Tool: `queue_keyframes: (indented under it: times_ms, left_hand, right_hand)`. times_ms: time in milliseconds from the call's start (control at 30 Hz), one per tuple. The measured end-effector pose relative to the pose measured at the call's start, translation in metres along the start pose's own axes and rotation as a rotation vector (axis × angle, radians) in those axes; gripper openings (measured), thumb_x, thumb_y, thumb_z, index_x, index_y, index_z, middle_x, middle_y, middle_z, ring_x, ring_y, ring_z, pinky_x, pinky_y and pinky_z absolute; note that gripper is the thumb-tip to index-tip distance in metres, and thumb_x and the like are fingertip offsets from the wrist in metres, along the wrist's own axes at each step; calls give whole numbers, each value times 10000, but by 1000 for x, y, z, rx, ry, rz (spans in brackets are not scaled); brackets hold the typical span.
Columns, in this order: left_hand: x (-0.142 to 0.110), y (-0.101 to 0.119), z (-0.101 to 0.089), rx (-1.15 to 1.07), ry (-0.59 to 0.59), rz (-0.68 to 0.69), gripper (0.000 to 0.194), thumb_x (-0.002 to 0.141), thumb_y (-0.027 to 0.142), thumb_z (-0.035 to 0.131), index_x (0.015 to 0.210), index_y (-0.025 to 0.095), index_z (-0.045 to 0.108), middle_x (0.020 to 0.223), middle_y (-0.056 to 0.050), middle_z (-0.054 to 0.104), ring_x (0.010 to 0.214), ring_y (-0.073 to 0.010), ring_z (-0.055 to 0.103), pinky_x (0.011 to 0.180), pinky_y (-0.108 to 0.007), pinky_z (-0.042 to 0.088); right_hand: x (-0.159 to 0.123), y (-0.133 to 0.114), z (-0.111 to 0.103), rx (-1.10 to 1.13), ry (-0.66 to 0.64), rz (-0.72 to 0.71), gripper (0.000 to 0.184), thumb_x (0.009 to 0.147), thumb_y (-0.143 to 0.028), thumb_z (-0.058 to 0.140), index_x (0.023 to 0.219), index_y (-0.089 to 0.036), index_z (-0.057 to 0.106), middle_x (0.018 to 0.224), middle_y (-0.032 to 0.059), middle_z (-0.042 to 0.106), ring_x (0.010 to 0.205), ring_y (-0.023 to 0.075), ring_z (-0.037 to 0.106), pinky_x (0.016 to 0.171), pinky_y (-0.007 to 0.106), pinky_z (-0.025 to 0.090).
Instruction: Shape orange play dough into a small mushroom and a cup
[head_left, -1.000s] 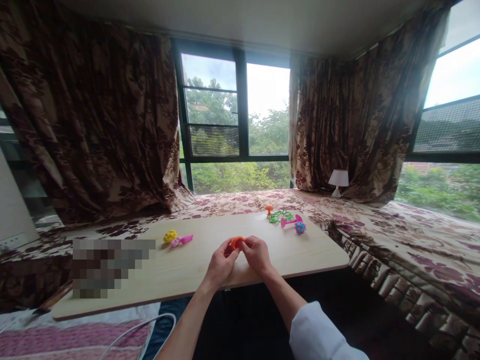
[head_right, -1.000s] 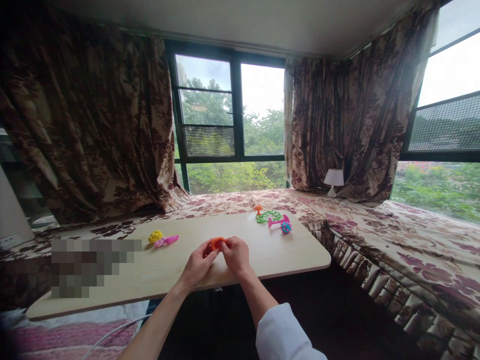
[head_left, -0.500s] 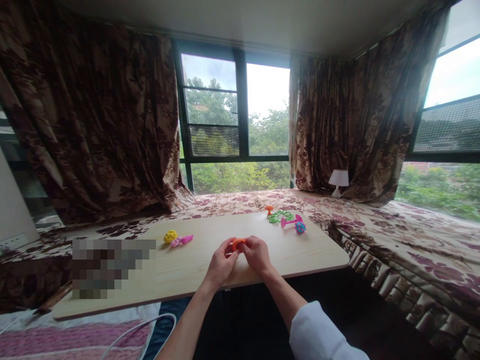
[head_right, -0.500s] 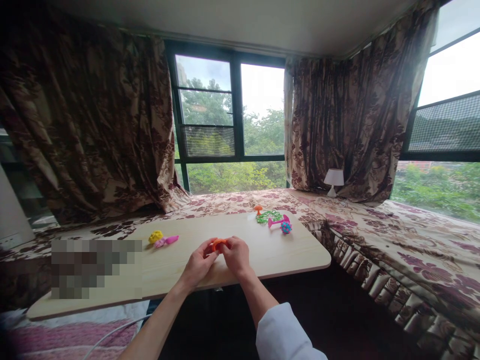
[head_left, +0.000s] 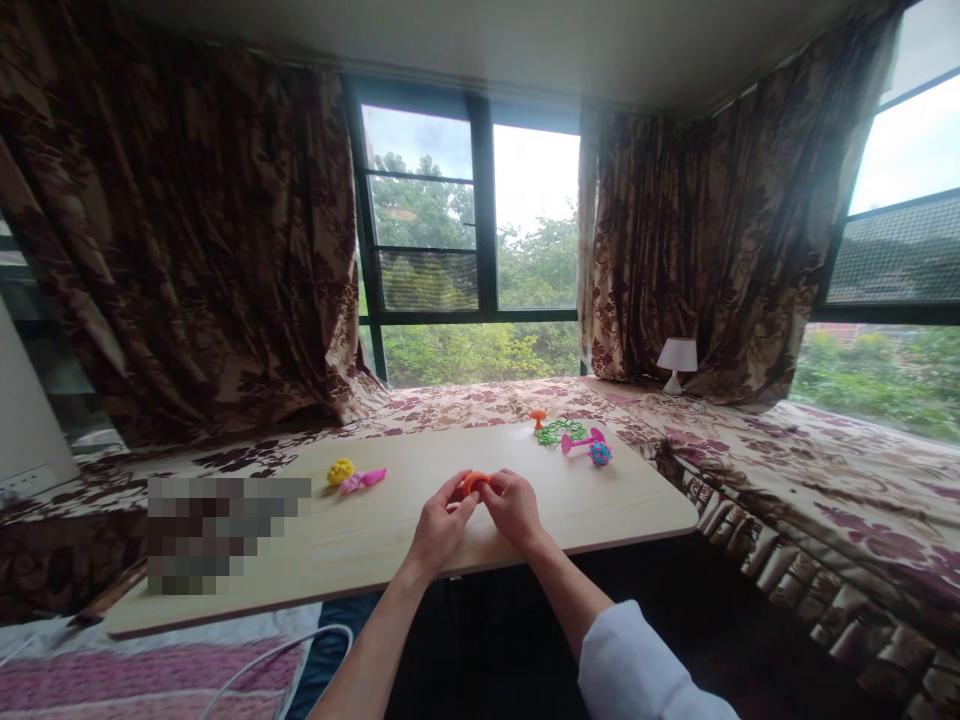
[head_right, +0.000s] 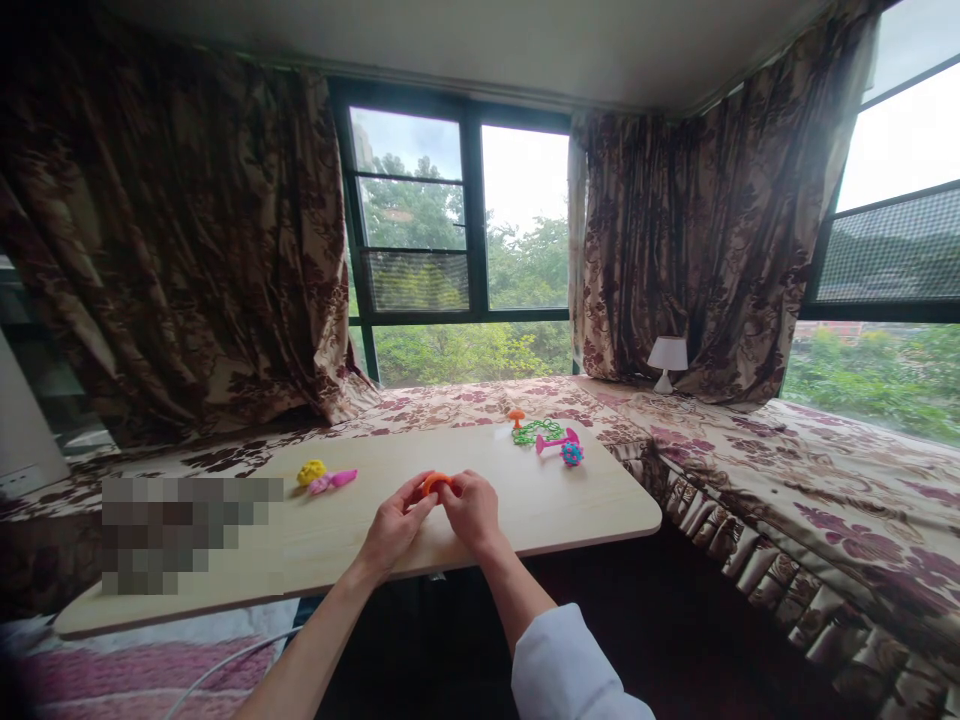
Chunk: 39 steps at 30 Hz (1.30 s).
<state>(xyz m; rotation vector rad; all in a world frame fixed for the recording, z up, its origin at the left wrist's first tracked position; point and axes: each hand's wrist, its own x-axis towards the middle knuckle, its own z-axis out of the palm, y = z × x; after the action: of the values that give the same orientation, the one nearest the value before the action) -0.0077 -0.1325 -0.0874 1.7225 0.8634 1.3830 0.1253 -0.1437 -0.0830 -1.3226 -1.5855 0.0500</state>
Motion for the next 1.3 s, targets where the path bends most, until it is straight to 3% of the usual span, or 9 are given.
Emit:
queue_keyframes:
  times_ms: [200,400,700,867,1167,1300]
  left_hand:
    - [0,-2,1,8,-7,-5,508,711,333,601,1191,201,503,1085,-67,624,938,-190,580,780,-300,459]
    - [-1,2,0,-15,14,8,409,701,335,605,1082,192,558,983,-62,652,910,-190,594,796,-311,453]
    - [-2,5,2,-173,-26,-45,412,709,307,594,1096,173,554,1046,-74,649,989,-203,585,901,-342,416]
    - [-2,9,2,-176,39,-63,439,678,320,619,1089,171,576,1053,-66,654,959,-202,599,890,-334,426]
    - [-2,6,1,-14,5,-51,501,688,324,615,1161,181,537,1079,-58,639,938,-197,590,835,-307,440]
    - [-2,8,1,-56,48,-29,443,697,340,605,1107,177,564,1012,-63,658,921,-206,598,811,-315,450]
  right_hand:
    - [0,1,1,-7,0,-1,334,838,-371,459,640,-184,652,613,-17,555,554,84,506,533,188,329]
    - [1,0,0,49,-8,21,207,808,-355,509,803,-234,677,739,-21,599,580,82,525,555,187,348]
    - [0,-1,0,-34,-3,25,310,838,-348,467,657,-198,669,627,-12,571,562,90,519,538,197,333]
    - [1,-5,-2,26,-19,33,197,799,-361,532,850,-243,681,763,-16,610,583,85,535,570,191,364]
    - [0,-3,-2,25,-18,-14,229,829,-295,496,744,-212,693,651,-13,579,600,94,535,579,187,361]
    - [0,-4,-2,64,12,10,192,808,-329,533,903,-240,674,762,-15,609,594,86,542,591,188,381]
